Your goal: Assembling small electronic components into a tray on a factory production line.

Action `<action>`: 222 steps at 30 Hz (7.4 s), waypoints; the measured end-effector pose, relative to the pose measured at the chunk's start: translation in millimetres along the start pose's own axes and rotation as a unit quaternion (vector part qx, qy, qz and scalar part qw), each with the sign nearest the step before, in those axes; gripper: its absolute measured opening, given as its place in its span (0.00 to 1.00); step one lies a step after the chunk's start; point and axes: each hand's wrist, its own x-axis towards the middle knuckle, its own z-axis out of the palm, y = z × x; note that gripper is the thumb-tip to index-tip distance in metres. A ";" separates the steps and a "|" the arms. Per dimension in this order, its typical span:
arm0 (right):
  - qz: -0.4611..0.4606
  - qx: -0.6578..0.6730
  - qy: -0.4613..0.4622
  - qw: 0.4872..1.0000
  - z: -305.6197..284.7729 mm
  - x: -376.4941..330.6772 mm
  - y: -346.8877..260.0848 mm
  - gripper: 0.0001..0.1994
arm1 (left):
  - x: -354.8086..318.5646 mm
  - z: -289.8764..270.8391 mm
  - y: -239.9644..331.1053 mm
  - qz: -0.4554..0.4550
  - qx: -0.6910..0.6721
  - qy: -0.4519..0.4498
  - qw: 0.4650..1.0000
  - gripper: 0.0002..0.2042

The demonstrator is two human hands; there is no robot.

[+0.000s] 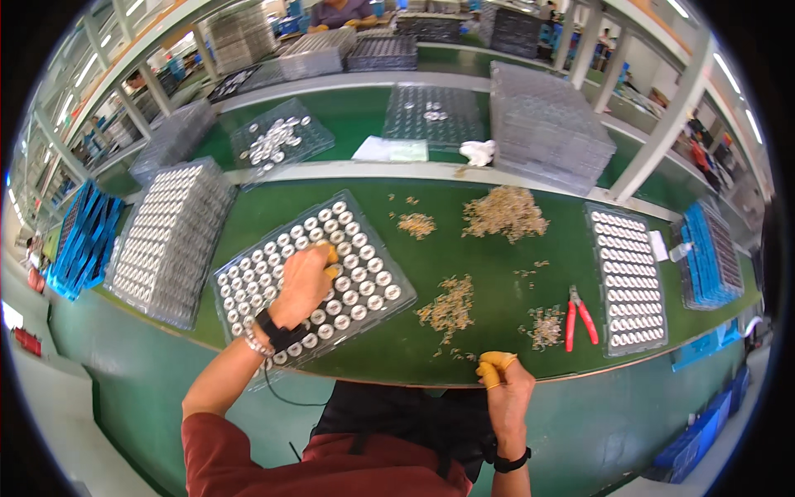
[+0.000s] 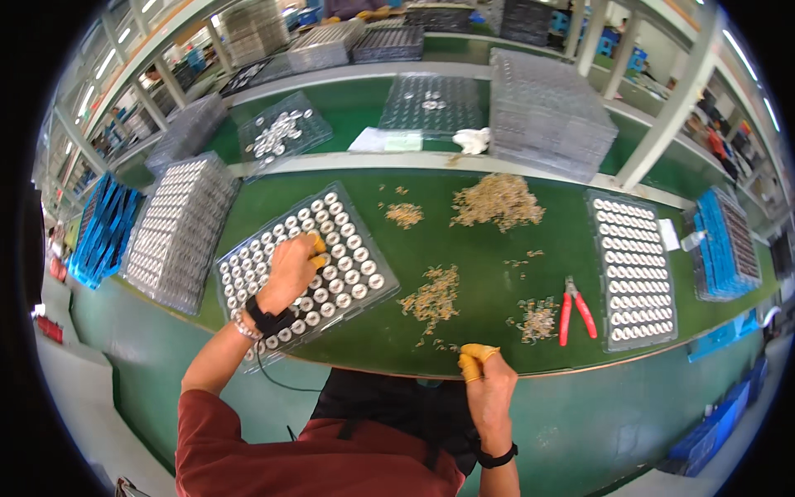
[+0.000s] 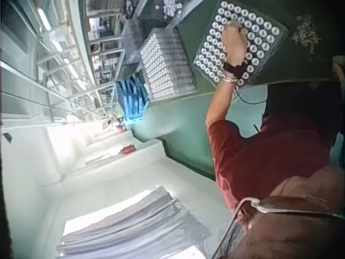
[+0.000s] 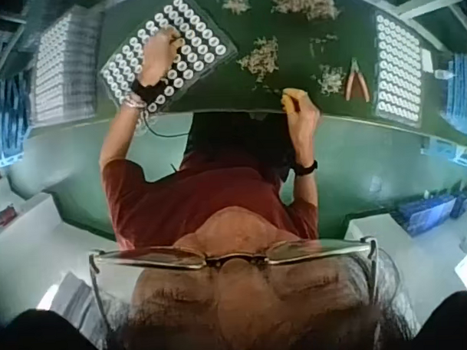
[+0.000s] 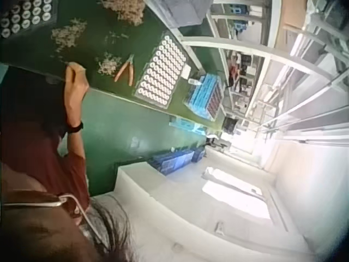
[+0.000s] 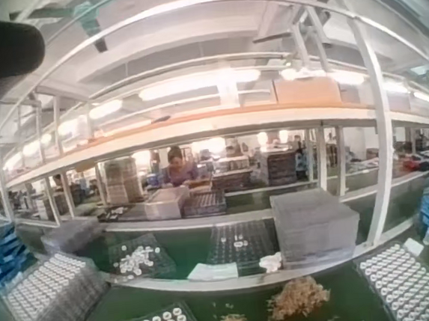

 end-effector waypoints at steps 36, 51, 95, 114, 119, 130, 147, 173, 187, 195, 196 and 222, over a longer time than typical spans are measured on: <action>0.039 0.317 -0.034 0.947 43.4 -34.0 -51.9 0.09 | -136.0 17.8 131.7 -0.203 -0.670 -0.191 0.688 0.08; -0.184 0.035 0.000 0.982 48.3 -31.4 -48.6 0.12 | -137.2 24.3 124.4 -0.200 -0.643 -0.183 0.716 0.06; -0.021 -0.047 -0.005 0.999 2.9 4.5 -12.2 0.10 | -139.7 49.6 129.9 -0.203 -0.680 -0.170 0.684 0.10; 0.092 0.227 -0.058 0.968 27.5 -39.0 -37.9 0.07 | -148.0 43.4 135.0 -0.221 -0.694 -0.194 0.657 0.07; 0.080 0.206 -0.044 0.974 31.3 -43.0 -34.5 0.07 | -148.3 42.6 134.9 -0.224 -0.690 -0.195 0.660 0.07; -0.093 0.027 0.024 0.995 36.7 -43.6 -41.4 0.11 | -150.2 45.0 136.1 -0.225 -0.702 -0.179 0.652 0.07; -0.167 -0.018 0.047 0.985 42.2 -46.2 -38.2 0.10 | -150.0 45.3 133.8 -0.225 -0.699 -0.180 0.655 0.07; -0.107 -0.127 -0.010 0.986 25.7 -5.1 -24.0 0.10 | -105.7 2.2 79.3 -0.231 -0.516 -0.144 0.812 0.05; -0.099 -0.244 -0.051 0.963 22.0 12.2 -19.8 0.06 | -2.8 -26.6 -2.1 -0.143 -0.146 -0.019 0.979 0.06; -0.110 -0.274 -0.071 0.953 22.2 17.3 -21.9 0.06 | 1.2 -0.2 -15.3 -0.047 0.003 0.029 0.998 0.06; -0.121 -0.265 -0.074 0.954 20.9 17.1 -21.7 0.07 | 1.7 -0.4 -16.0 -0.046 0.003 0.029 0.999 0.06; -0.078 -0.183 0.010 0.980 -15.2 16.7 -2.3 0.08 | 3.8 -24.4 -12.7 -0.135 -0.169 0.056 0.975 0.04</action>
